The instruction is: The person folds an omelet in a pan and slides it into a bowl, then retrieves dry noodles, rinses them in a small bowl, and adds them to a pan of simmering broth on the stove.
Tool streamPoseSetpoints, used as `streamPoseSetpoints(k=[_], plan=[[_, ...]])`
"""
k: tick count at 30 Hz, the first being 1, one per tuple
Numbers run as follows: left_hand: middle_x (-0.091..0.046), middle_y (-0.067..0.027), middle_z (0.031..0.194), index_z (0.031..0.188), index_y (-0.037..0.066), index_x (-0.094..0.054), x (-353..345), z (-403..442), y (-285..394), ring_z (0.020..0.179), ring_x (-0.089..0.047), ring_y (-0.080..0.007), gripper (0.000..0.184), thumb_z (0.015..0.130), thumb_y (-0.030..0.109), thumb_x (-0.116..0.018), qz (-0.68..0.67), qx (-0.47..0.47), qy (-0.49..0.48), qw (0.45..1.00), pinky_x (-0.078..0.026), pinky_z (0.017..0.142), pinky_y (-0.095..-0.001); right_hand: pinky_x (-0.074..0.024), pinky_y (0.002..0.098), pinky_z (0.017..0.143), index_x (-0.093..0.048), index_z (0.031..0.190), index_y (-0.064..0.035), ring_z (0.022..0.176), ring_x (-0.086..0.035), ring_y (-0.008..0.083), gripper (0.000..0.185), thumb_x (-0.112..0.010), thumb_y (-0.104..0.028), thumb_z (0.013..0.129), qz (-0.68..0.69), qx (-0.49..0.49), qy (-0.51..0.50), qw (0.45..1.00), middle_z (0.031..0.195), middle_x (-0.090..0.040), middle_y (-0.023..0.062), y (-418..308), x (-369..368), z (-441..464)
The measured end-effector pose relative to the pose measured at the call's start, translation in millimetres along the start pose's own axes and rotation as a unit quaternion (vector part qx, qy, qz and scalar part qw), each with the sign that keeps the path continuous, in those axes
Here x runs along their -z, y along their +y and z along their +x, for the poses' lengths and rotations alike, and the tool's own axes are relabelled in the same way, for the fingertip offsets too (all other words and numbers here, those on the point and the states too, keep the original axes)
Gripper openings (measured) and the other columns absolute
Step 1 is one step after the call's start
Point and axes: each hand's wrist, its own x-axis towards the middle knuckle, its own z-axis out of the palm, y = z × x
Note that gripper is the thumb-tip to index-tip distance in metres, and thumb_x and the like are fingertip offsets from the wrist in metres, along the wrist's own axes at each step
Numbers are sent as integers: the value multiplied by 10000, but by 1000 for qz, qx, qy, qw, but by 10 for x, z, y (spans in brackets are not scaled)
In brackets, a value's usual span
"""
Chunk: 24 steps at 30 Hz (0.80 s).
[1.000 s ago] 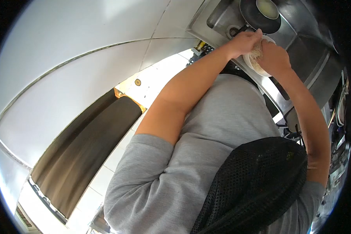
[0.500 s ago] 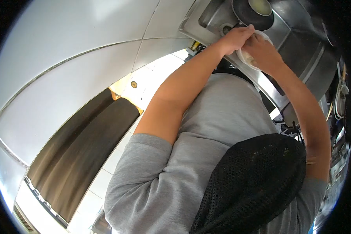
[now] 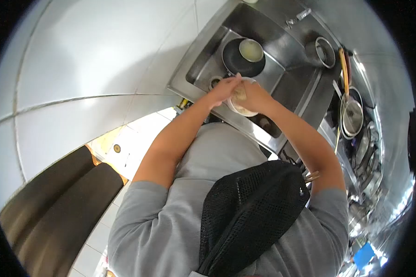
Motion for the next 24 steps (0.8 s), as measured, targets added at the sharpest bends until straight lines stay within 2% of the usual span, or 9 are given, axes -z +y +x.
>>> streamPoseSetpoints(k=[3,7,9,11,14,16,17,20,24], plan=[[-680,-120,1326,1339,2,-647,58,100,-126,1186,-634,-201,663,1087,583,-451,32,-11,-1,999,-490,1044,-369,-548,506,1004,-486,1459,-112,1239,-614,431,742,-811,-230,802,-54,169,-47,983,1482,-508,213,56,189,-137],[-715,-86,1234,1227,42,-720,12,-276,150,1137,-622,-189,689,1094,621,-370,119,-82,-11,990,-502,1014,-383,-512,473,1071,-495,1480,-137,1377,-498,407,709,-749,-104,818,-220,356,5,908,1525,-458,210,143,93,-21],[-713,-62,1101,1216,50,-725,158,-140,24,1043,-613,-156,704,1086,643,-369,191,-88,-24,977,-518,943,-360,-505,478,1076,-542,1445,-127,1368,-502,410,648,-739,-103,828,-201,340,-14,919,1520,-457,219,135,57,36],[-708,-24,989,1172,89,-737,27,-251,77,906,-639,-156,730,1065,694,-343,126,-122,-19,984,-531,825,-347,-483,496,1085,-560,1384,-72,1379,-476,442,599,-746,-117,817,-170,299,-27,939,1480,-476,251,49,69,18],[-705,-35,1014,1167,78,-735,26,-117,-17,927,-638,-164,722,1056,696,-379,115,-123,37,985,-534,865,-351,-492,518,1044,-573,1336,-39,1354,-485,475,548,-743,-129,824,-129,262,-28,956,1432,-508,276,-26,92,-36],[-655,-101,1289,1359,21,-649,14,-96,28,1165,-604,-213,800,1037,714,-412,116,-55,-3,992,-492,1021,-390,-505,532,982,-579,1324,-24,1254,-561,491,508,-724,-136,851,-48,292,37,954,1302,-601,297,93,-35,37],[-655,-101,1289,1359,21,-649,-18,-33,-32,1165,-604,-213,800,1037,714,-412,116,-64,-1,991,-492,1021,-390,-505,532,982,-579,1324,-24,1254,-561,491,508,-724,-136,851,-55,296,41,953,1302,-601,297,98,-26,5],[-581,-146,1475,1476,-15,-554,-6,-37,-3,1328,-542,-259,835,1041,689,-433,126,-53,5,991,-409,1163,-410,-524,550,934,-600,1326,-48,1099,-660,475,497,-728,-232,882,29,141,59,988,1190,-694,262,44,-88,20],[-688,-80,1270,1329,84,-686,-52,-58,-53,1172,-615,-200,671,1068,643,-423,76,-78,4,994,-498,1047,-395,-515,539,964,-576,1362,-28,1157,-639,474,462,-659,-230,956,47,44,34,997,1250,-682,263,-24,52,-3]])
